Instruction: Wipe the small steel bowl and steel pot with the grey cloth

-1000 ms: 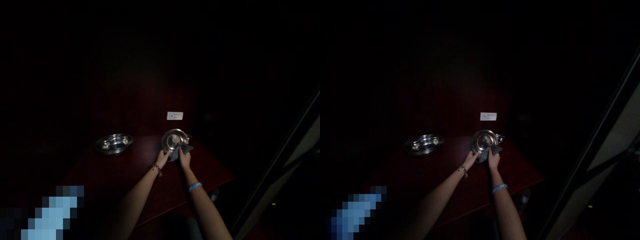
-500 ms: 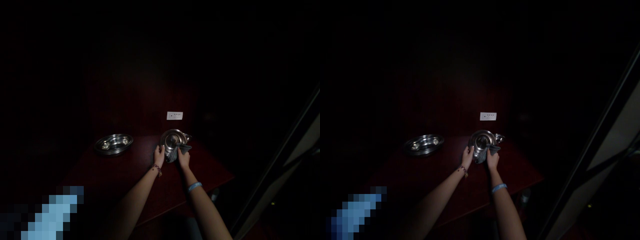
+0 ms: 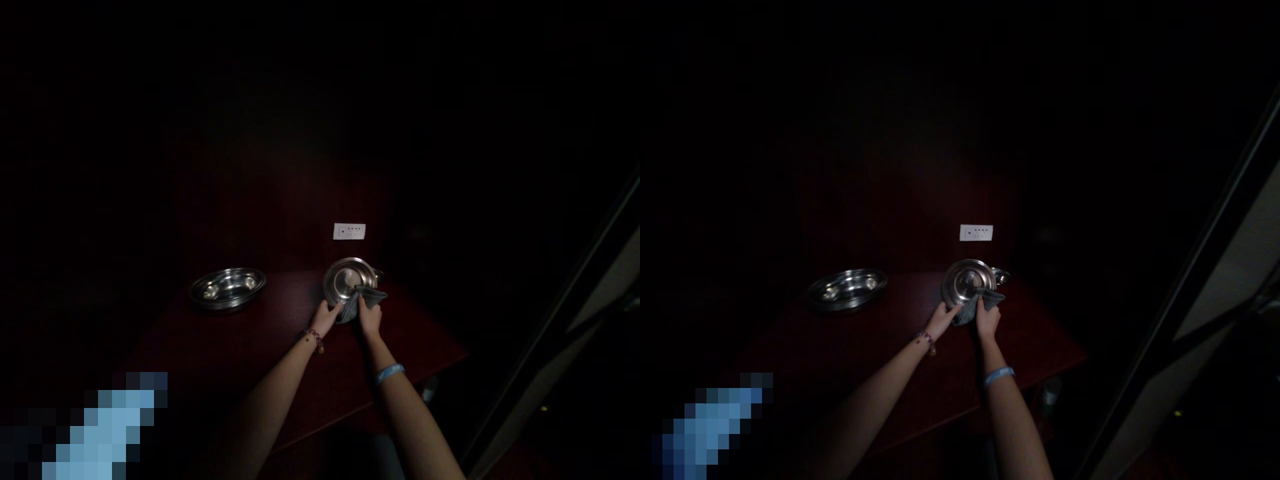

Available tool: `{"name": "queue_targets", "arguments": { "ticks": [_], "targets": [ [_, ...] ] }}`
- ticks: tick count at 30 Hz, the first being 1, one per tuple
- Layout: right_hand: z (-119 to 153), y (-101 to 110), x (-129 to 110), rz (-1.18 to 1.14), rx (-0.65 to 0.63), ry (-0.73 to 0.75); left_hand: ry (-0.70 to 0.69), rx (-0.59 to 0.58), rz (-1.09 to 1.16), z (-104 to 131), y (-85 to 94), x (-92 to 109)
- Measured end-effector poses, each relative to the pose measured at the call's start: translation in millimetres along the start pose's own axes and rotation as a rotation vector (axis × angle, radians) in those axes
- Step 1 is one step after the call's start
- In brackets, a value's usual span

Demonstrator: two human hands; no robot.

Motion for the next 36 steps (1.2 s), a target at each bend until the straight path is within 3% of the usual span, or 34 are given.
{"name": "queue_targets", "arguments": {
  "ticks": [6, 16, 23, 29, 36],
  "targets": [
    [-0.5, -0.3, 0.7, -0.006, 0.006, -0.002, 0.04, -0.023, -0.026, -0.9, -0.9, 0.6],
    [1.9, 0.5, -1.2, -0.012, -0.015, 0.021, -0.018, 0.018, -0.088, -8.9, 1.5, -6.0],
    [3.0, 1.3, -4.9, 0.0, -0.028, 0.034, -0.069, 0.193, -0.056, -16.6, 7.1, -14.9],
    [3.9, 0.8, -5.0, 0.018, -0.027, 0.04, -0.196, 0.17, -0.037, -15.4, 7.6, -11.5],
    [1.8, 0.1, -2.5, 0.002, -0.002, 0.02, -0.113, 0.147, 0.022, -11.0, 5.1, -6.0]
  ]
}}
Point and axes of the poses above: each hand's wrist, its own z-axis away from the middle knuckle, its own y-axis out of the back of the hand, x = y × z, the point moved 1 cm from there along -z, towards the middle knuckle, and after that the axes turned 2 degrees about z, right-handed, at the moved point
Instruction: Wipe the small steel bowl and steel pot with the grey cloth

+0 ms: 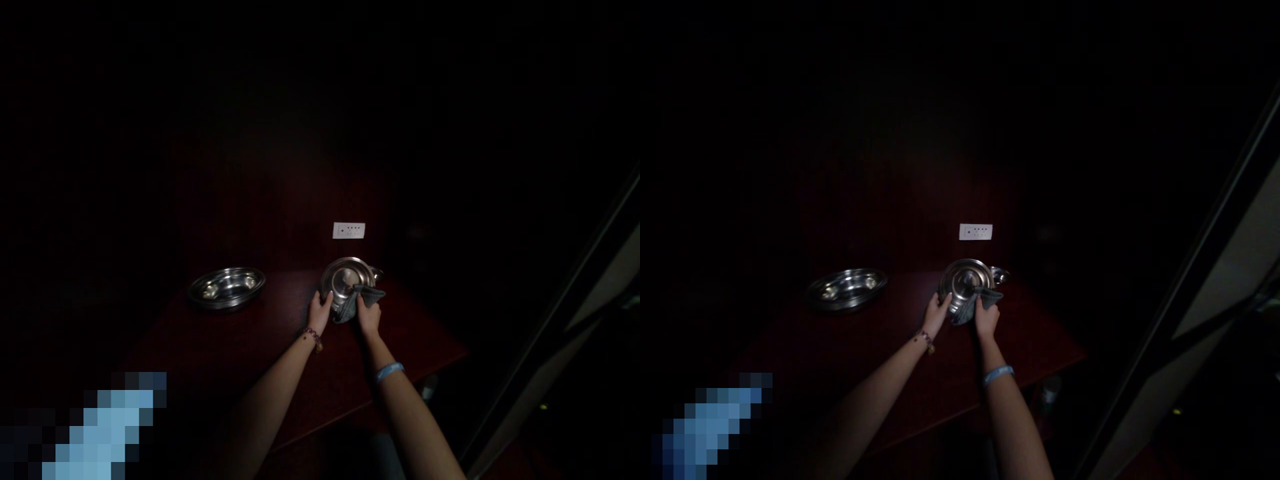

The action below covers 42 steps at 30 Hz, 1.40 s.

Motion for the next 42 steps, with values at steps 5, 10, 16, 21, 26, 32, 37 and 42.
{"name": "queue_targets", "arguments": {
  "ticks": [5, 10, 16, 21, 26, 32, 37, 42],
  "targets": [
    [-1.8, 0.0, 2.5, 0.007, 0.0, -0.001, 0.094, -0.121, -0.033, 6.1, -2.2, -0.9],
    [-1.6, 0.3, 3.3, 0.024, 0.013, -0.007, 0.13, -0.205, -0.039, 7.9, -2.9, 0.9],
    [-2.3, 0.0, 3.8, 0.031, 0.006, -0.002, 0.087, -0.228, -0.058, 5.6, -3.9, -0.1],
    [-1.1, 0.6, 1.9, 0.019, 0.004, 0.001, 0.068, -0.218, -0.061, 4.2, -3.9, 2.8],
    [-0.3, 0.0, 0.7, 0.004, -0.018, -0.007, 0.06, -0.147, -0.062, 3.3, -4.3, 6.6],
    [0.6, -1.1, -0.2, 0.009, -0.024, 0.006, 0.047, 0.042, -0.052, -1.8, -0.4, -2.0],
    [2.5, -0.7, -2.4, -0.011, -0.024, 0.026, -0.057, 0.087, -0.029, -1.5, 3.6, -1.9],
    [2.8, 0.1, -3.3, -0.005, -0.022, 0.026, -0.061, 0.072, -0.023, 1.1, 2.8, 5.0]
  ]
}}
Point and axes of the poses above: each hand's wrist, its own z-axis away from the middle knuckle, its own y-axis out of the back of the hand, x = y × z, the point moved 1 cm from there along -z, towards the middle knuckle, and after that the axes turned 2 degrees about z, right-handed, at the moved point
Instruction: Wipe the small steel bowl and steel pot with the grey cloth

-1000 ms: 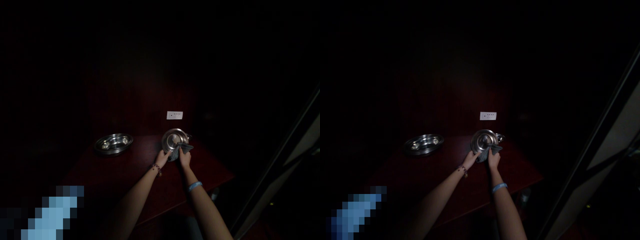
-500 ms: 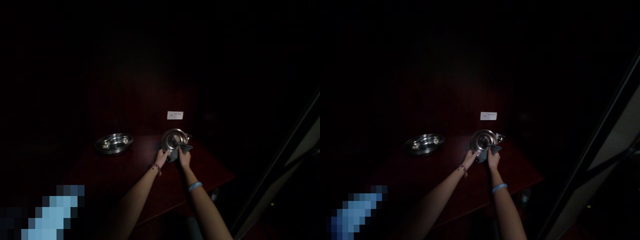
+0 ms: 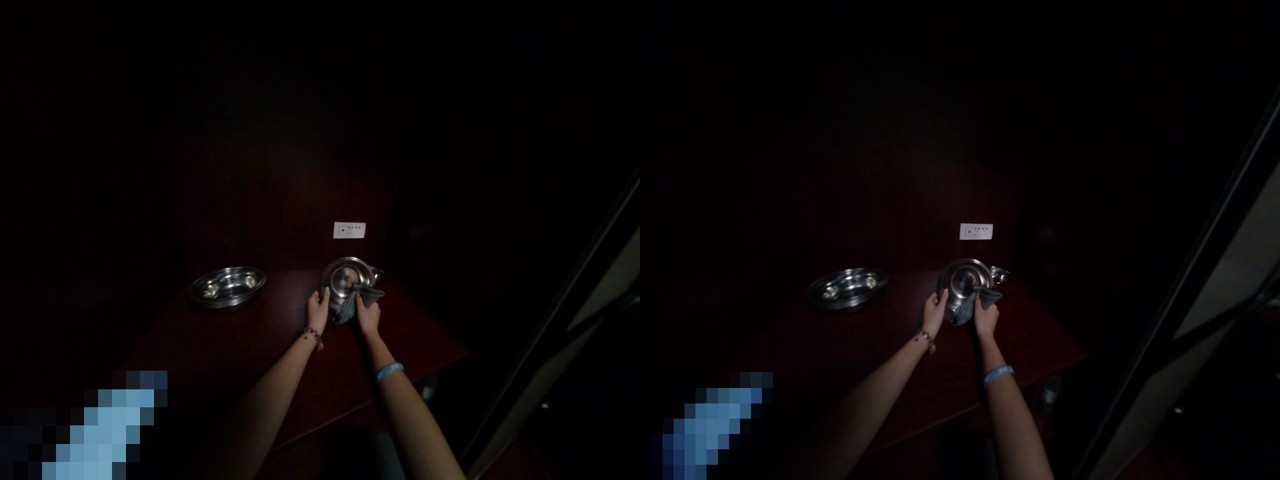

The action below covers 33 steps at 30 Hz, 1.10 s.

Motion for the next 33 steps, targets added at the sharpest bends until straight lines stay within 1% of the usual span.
{"name": "queue_targets", "arguments": {
  "ticks": [3, 6, 12, 16, 24, 28, 33],
  "targets": [
    [-1.1, 0.1, 1.0, 0.002, 0.002, -0.008, 0.017, -0.018, 0.039, -0.8, -1.9, -1.0],
    [-2.8, -0.7, 3.6, 0.006, 0.001, -0.017, 0.034, -0.045, 0.031, -1.0, -3.2, -4.9],
    [-5.3, -1.7, 8.0, 0.005, 0.022, -0.023, 0.145, -0.163, -0.097, 4.9, -3.3, -4.8],
    [-5.4, -0.7, 7.9, 0.032, 0.02, -0.025, 0.172, -0.208, -0.056, 5.7, -3.0, -2.9],
    [-5.8, -1.9, 10.5, -0.008, 0.019, -0.013, 0.149, -0.194, -0.096, 2.3, -4.2, -7.5],
    [-4.8, -1.3, 8.9, -0.002, 0.018, -0.015, 0.138, -0.178, -0.096, 3.0, -4.1, -3.4],
    [-2.8, 0.3, 4.2, 0.02, 0.004, -0.035, 0.139, -0.123, -0.061, 2.6, -4.0, 1.4]
  ]
}}
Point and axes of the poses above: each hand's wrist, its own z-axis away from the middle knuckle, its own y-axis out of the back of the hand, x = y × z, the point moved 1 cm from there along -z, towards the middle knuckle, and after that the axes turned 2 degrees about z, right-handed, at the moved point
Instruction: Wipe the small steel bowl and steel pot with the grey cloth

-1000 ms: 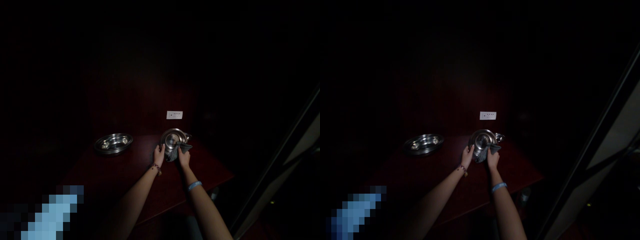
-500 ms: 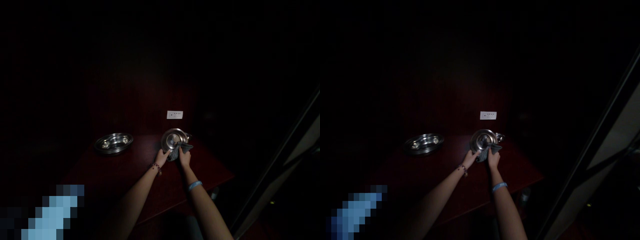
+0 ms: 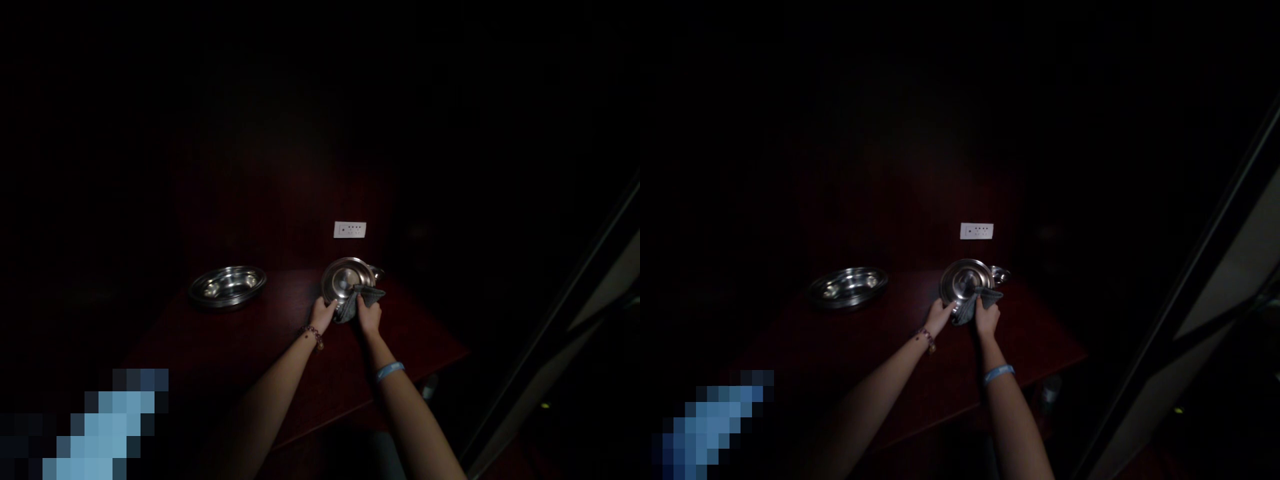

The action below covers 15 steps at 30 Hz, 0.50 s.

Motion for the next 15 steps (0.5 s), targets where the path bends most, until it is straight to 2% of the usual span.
{"name": "queue_targets", "arguments": {
  "ticks": [5, 10, 15],
  "targets": [
    [1.5, 0.3, -2.7, -0.002, -0.005, 0.014, -0.021, 0.095, -0.036, -5.5, 2.1, -6.4],
    [1.9, -0.3, -3.6, 0.022, -0.01, 0.028, -0.144, 0.168, -0.077, -6.4, 5.9, -6.4],
    [1.3, -0.7, -3.4, 0.015, -0.008, 0.021, -0.18, 0.154, -0.093, -1.9, 7.1, 0.3]
  ]
}}
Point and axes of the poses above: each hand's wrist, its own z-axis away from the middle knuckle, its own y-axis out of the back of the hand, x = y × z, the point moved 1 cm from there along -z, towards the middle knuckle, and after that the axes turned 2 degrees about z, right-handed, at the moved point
